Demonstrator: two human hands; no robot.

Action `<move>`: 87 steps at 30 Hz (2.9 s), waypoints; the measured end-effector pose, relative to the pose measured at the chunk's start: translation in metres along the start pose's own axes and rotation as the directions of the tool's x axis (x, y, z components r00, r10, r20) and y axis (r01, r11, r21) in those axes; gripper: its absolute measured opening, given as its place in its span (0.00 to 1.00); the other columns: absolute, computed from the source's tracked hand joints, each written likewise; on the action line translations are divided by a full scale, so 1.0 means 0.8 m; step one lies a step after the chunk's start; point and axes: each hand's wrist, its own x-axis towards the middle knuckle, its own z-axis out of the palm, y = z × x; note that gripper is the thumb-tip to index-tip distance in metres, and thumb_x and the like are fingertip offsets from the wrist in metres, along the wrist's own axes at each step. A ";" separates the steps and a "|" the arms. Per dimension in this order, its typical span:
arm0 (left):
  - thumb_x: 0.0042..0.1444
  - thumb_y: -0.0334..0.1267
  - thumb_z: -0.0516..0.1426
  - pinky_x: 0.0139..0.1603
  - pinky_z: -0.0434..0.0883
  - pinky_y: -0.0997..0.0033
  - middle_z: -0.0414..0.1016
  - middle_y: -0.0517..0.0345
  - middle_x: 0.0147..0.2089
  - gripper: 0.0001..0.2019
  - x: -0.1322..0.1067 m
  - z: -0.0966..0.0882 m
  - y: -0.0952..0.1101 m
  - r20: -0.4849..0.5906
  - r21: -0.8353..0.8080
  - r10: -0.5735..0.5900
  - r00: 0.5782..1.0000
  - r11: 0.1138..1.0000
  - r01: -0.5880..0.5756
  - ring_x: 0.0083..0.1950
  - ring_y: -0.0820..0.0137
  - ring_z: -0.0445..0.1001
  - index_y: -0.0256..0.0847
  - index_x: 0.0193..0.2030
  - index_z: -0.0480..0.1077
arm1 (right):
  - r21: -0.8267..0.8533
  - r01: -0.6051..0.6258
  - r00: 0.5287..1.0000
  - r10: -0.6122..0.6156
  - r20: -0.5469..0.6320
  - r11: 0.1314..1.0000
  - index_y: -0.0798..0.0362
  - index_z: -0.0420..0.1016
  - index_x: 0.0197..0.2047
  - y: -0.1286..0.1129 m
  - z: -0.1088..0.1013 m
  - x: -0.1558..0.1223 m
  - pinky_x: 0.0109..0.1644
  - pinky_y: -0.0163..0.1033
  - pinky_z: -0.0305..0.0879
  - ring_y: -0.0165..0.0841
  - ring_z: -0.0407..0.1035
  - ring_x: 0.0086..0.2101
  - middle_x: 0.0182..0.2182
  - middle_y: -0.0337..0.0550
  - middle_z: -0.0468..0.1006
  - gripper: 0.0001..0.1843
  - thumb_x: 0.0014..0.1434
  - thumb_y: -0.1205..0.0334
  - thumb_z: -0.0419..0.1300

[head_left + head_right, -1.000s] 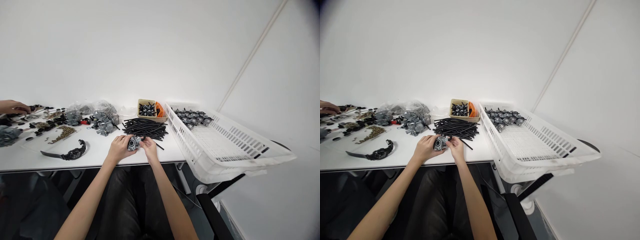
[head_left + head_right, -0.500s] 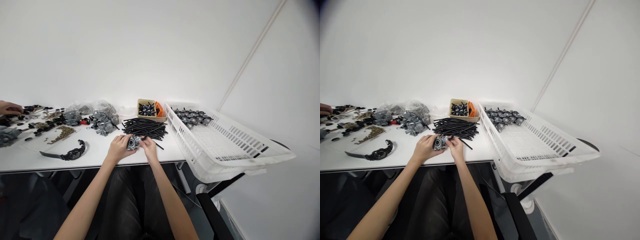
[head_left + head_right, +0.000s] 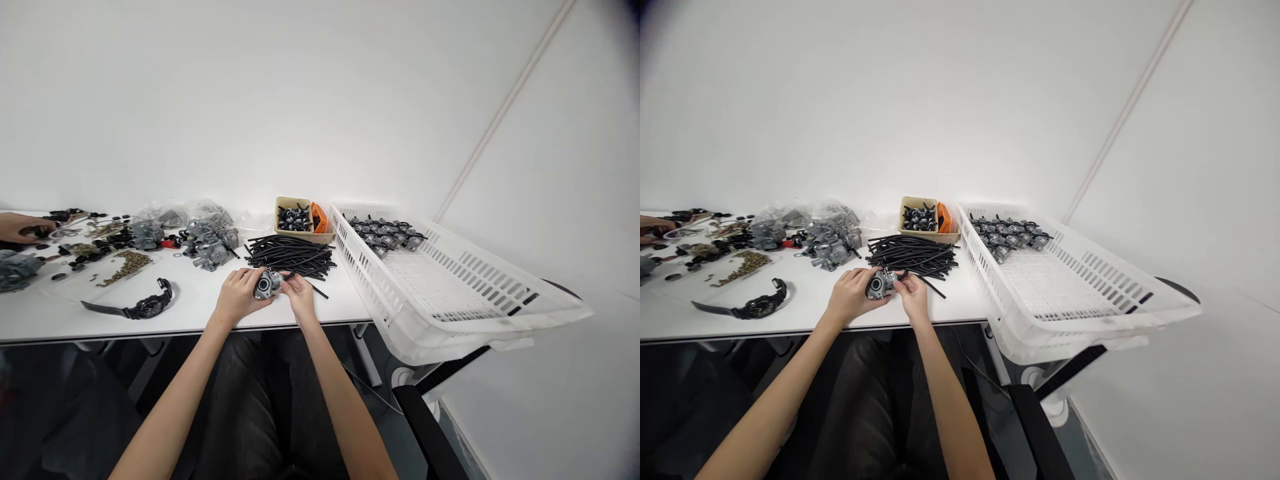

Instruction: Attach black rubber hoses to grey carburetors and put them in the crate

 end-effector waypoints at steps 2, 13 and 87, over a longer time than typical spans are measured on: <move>0.49 0.50 0.59 0.46 0.67 0.58 0.76 0.45 0.42 0.28 0.000 0.000 0.000 0.000 -0.003 -0.003 1.000 1.000 0.003 0.45 0.55 0.72 0.37 0.53 0.64 | 0.007 0.001 1.000 -0.001 0.005 1.000 0.52 0.76 0.39 0.001 0.000 0.000 0.37 0.37 0.69 0.35 0.72 0.36 0.37 0.43 0.80 0.15 0.46 0.58 0.66; 0.50 0.48 0.59 0.45 0.67 0.58 0.76 0.44 0.43 0.27 0.000 0.000 -0.001 -0.018 0.033 0.051 0.999 0.998 -0.050 0.45 0.55 0.72 0.36 0.55 0.64 | -0.035 -0.035 0.999 0.034 -0.026 0.999 0.53 0.76 0.36 -0.006 0.001 -0.002 0.35 0.36 0.68 0.33 0.72 0.31 0.30 0.41 0.79 0.16 0.44 0.55 0.68; 0.50 0.49 0.59 0.42 0.68 0.59 0.77 0.46 0.41 0.25 0.004 0.000 0.010 -0.078 0.050 0.081 0.994 0.996 -0.077 0.41 0.56 0.74 0.36 0.51 0.65 | 0.006 -0.060 0.998 0.060 -0.002 0.998 0.53 0.79 0.35 -0.017 0.006 -0.004 0.31 0.34 0.63 0.30 0.67 0.30 0.34 0.42 0.78 0.14 0.45 0.55 0.68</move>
